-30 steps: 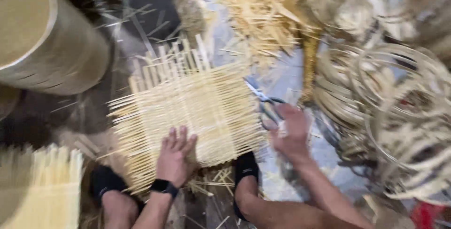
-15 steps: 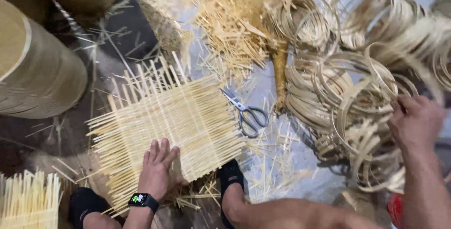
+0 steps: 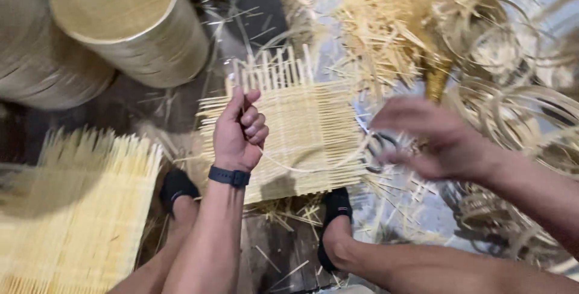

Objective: The person sits on the floor of a bamboo workshop and trims thin bamboo strips with scissors, weaves them into a flat mat, and fits the woven mat into a round bamboo frame to form a steamer lid, then stacks the finished lid with others.

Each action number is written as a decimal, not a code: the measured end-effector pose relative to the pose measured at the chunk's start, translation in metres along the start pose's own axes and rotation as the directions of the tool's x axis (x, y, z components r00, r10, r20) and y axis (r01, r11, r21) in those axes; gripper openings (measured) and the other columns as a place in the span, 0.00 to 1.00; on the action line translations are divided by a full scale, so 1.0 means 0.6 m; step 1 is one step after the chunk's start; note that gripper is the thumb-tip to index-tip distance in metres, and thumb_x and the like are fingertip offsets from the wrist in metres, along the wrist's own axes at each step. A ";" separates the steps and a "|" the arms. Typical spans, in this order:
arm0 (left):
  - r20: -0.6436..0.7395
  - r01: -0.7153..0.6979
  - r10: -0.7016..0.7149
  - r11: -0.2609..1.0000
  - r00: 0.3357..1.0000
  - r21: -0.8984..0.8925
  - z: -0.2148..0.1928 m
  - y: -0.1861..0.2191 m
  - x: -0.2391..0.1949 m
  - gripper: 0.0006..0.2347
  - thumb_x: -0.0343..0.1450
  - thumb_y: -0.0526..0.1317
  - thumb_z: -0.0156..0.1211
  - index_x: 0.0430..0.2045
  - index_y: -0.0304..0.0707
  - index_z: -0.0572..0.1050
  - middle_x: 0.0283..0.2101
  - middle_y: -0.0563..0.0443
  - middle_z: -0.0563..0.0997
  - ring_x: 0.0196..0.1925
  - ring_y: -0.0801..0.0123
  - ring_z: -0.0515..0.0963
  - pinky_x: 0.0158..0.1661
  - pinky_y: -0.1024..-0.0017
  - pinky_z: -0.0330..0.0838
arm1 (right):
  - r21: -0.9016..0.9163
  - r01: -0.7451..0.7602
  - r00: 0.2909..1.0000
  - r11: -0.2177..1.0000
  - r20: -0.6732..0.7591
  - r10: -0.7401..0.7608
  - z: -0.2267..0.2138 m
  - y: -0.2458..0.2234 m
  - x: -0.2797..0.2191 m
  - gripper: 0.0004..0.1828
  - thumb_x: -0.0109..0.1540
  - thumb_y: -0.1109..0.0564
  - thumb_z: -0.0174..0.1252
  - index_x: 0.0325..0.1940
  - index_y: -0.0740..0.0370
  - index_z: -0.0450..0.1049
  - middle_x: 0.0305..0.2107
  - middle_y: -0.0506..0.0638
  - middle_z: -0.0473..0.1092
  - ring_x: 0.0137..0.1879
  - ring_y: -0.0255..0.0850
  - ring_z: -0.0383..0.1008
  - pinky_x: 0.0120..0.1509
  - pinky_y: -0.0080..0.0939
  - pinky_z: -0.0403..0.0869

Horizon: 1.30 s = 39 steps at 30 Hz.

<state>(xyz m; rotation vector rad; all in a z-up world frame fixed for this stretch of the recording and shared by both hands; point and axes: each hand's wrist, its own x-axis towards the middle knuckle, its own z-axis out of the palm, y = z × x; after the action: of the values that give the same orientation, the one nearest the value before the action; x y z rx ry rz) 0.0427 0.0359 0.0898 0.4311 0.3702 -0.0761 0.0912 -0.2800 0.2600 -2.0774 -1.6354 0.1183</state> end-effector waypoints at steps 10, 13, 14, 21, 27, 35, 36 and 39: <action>-0.103 0.172 -0.167 0.984 0.981 0.039 -0.048 0.027 -0.049 0.17 0.75 0.51 0.54 0.38 0.33 0.77 0.16 0.62 0.58 0.16 0.80 0.55 0.16 0.81 0.49 | 0.688 -0.726 0.258 -0.015 0.293 0.921 0.124 0.113 0.054 0.31 0.68 0.35 0.44 0.39 0.65 0.79 0.22 0.50 0.73 0.28 0.41 0.72 0.37 0.39 0.75; -0.126 0.297 -0.287 0.953 0.949 0.067 -0.097 0.025 -0.052 0.15 0.75 0.50 0.57 0.35 0.34 0.76 0.12 0.63 0.56 0.13 0.80 0.53 0.13 0.80 0.47 | 0.942 -0.297 0.494 -0.159 0.294 0.819 0.177 0.147 0.022 0.26 0.74 0.38 0.53 0.32 0.60 0.70 0.16 0.36 0.53 0.21 0.28 0.51 0.23 0.30 0.54; -0.153 0.304 -0.285 0.945 0.946 0.122 -0.101 0.027 -0.054 0.15 0.74 0.49 0.58 0.35 0.33 0.77 0.13 0.64 0.56 0.13 0.81 0.53 0.12 0.80 0.46 | 0.938 -0.322 0.419 -0.126 0.261 0.870 0.175 0.142 0.024 0.26 0.72 0.38 0.54 0.29 0.57 0.66 0.15 0.37 0.50 0.21 0.29 0.48 0.22 0.32 0.51; -0.087 0.138 -0.148 0.983 0.985 -0.119 -0.115 0.024 -0.057 0.14 0.72 0.47 0.60 0.42 0.36 0.77 0.16 0.59 0.67 0.16 0.78 0.62 0.17 0.81 0.54 | 0.870 -0.477 0.202 -0.124 0.246 0.948 0.164 0.090 0.063 0.20 0.69 0.46 0.49 0.41 0.66 0.76 0.21 0.47 0.70 0.26 0.36 0.70 0.31 0.32 0.74; -0.466 -0.098 0.257 0.936 0.846 0.338 -0.211 -0.019 -0.012 0.09 0.70 0.39 0.65 0.39 0.34 0.76 0.25 0.52 0.81 0.21 0.74 0.73 0.22 0.75 0.67 | 0.821 -0.560 0.301 0.115 0.072 0.951 0.332 0.150 -0.006 0.13 0.63 0.63 0.62 0.52 0.64 0.80 0.37 0.53 0.78 0.38 0.38 0.78 0.38 0.40 0.80; -0.092 0.123 0.659 0.000 0.747 0.992 -0.303 -0.050 0.016 0.09 0.61 0.35 0.72 0.33 0.35 0.86 0.32 0.41 0.86 0.33 0.60 0.85 0.39 0.67 0.78 | 0.320 -0.829 0.371 0.459 -0.301 0.879 0.476 0.218 -0.025 0.14 0.56 0.57 0.69 0.44 0.64 0.83 0.31 0.58 0.79 0.35 0.45 0.80 0.44 0.44 0.77; -0.007 0.063 0.683 -0.056 0.730 0.996 -0.319 -0.061 0.011 0.10 0.59 0.34 0.74 0.33 0.34 0.86 0.32 0.40 0.85 0.34 0.57 0.84 0.39 0.64 0.78 | 0.221 -0.830 0.416 0.512 -0.368 0.832 0.483 0.213 -0.032 0.14 0.55 0.57 0.69 0.44 0.62 0.84 0.32 0.59 0.79 0.37 0.48 0.80 0.46 0.45 0.76; -0.274 0.197 0.612 0.191 0.742 0.962 -0.312 -0.055 0.022 0.11 0.59 0.38 0.73 0.34 0.38 0.85 0.31 0.45 0.87 0.32 0.66 0.87 0.38 0.68 0.81 | 0.324 -0.828 0.347 0.458 -0.348 0.871 0.471 0.192 -0.030 0.14 0.56 0.55 0.68 0.45 0.59 0.84 0.33 0.58 0.79 0.38 0.48 0.82 0.46 0.44 0.77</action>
<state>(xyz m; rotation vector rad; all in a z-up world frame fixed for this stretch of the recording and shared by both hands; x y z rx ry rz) -0.0127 0.0847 -0.0860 1.9019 0.9418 0.1775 0.0873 -0.2251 -0.0407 -2.4095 -0.0913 0.0167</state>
